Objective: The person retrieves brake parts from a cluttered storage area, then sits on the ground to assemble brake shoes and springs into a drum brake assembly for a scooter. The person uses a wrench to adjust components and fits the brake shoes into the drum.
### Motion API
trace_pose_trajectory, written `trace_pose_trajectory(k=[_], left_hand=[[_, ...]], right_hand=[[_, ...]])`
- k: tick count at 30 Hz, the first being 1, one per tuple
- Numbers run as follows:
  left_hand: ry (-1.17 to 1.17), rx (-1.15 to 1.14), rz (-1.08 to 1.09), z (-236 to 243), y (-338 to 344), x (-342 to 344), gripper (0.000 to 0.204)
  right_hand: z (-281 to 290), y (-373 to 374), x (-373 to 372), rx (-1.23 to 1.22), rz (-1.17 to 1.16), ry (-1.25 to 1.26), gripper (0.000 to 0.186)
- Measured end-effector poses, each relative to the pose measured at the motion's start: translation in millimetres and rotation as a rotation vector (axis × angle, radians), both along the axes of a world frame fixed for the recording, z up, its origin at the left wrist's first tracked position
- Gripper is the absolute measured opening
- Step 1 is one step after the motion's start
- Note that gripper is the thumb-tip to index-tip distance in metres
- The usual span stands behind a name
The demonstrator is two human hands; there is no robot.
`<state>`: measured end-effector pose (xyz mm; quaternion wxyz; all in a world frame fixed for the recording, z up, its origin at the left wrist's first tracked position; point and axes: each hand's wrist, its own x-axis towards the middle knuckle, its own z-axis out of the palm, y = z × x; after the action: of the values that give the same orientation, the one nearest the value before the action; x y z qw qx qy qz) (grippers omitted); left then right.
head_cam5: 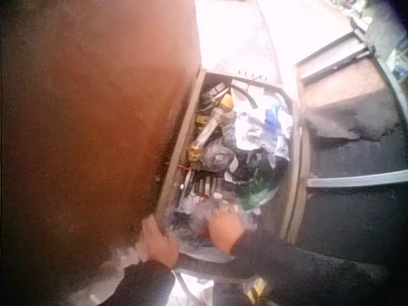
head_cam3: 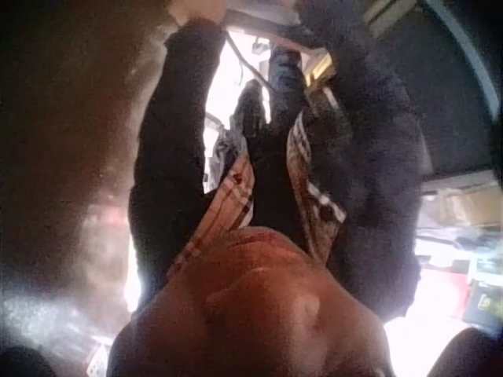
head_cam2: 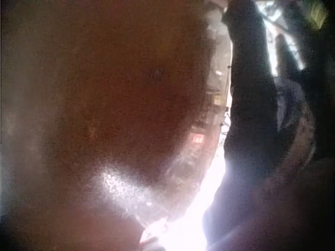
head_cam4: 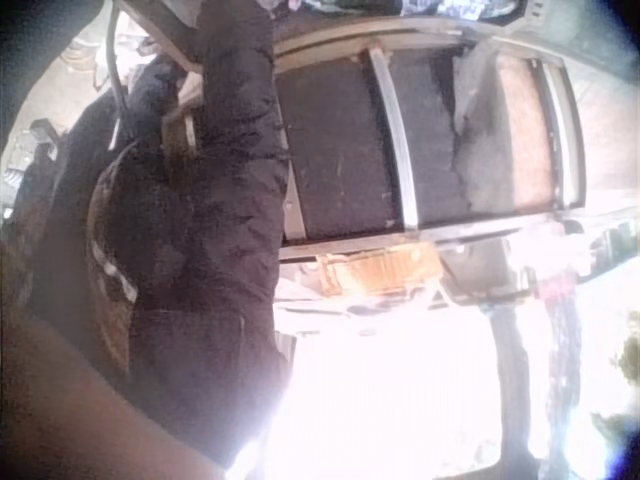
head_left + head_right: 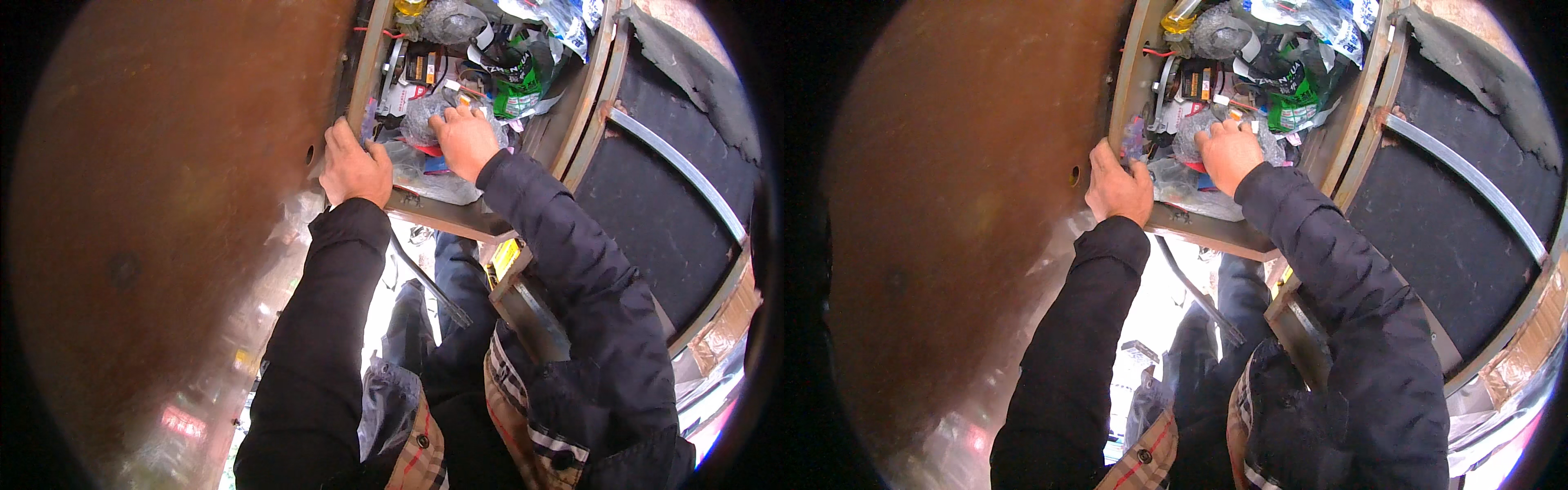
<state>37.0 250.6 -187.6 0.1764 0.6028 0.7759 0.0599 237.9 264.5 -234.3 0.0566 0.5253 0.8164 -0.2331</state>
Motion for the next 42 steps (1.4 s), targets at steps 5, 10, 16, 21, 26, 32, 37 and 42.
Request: trace_pose_trajectory(k=[5,10,16,21,26,32,37,42], left_hand=[[0.009,-0.007,-0.005,-0.3,0.6,0.5,0.049],[-0.014,-0.041,0.007,0.2,0.5,0.6,0.049],[-0.027,-0.011,0.002,-2.8,0.4,0.2,0.049],[-0.011,-0.034,0.002,-2.4,0.5,-0.6,0.050],[-0.017,-0.019,0.002,0.1,1.1,0.4,0.050],[-0.053,-0.070,0.035,0.9,0.9,-0.3,0.054],[-0.012,0.021,-0.022,-3.5,0.2,-0.7,0.050],[0.002,0.020,-0.035,-4.0,-2.3,-1.4,0.050]], right_hand=[[26.7,-10.2,9.8,0.003,0.106,-0.072,0.019],[54.8,8.2,33.7,-0.051,0.148,-0.097,0.026],[93.7,28.8,60.4,-0.313,0.265,-0.115,0.027],[98.2,27.0,54.4,-0.313,0.383,-0.103,0.023],[80.2,11.6,38.4,-0.262,0.412,-0.170,0.018],[41.0,74.4,86.6,-0.212,0.361,-0.539,0.024],[9.2,109.1,53.9,-0.746,0.660,-0.302,0.046],[-38.2,87.0,-16.8,-0.575,0.050,-0.194,0.037]])
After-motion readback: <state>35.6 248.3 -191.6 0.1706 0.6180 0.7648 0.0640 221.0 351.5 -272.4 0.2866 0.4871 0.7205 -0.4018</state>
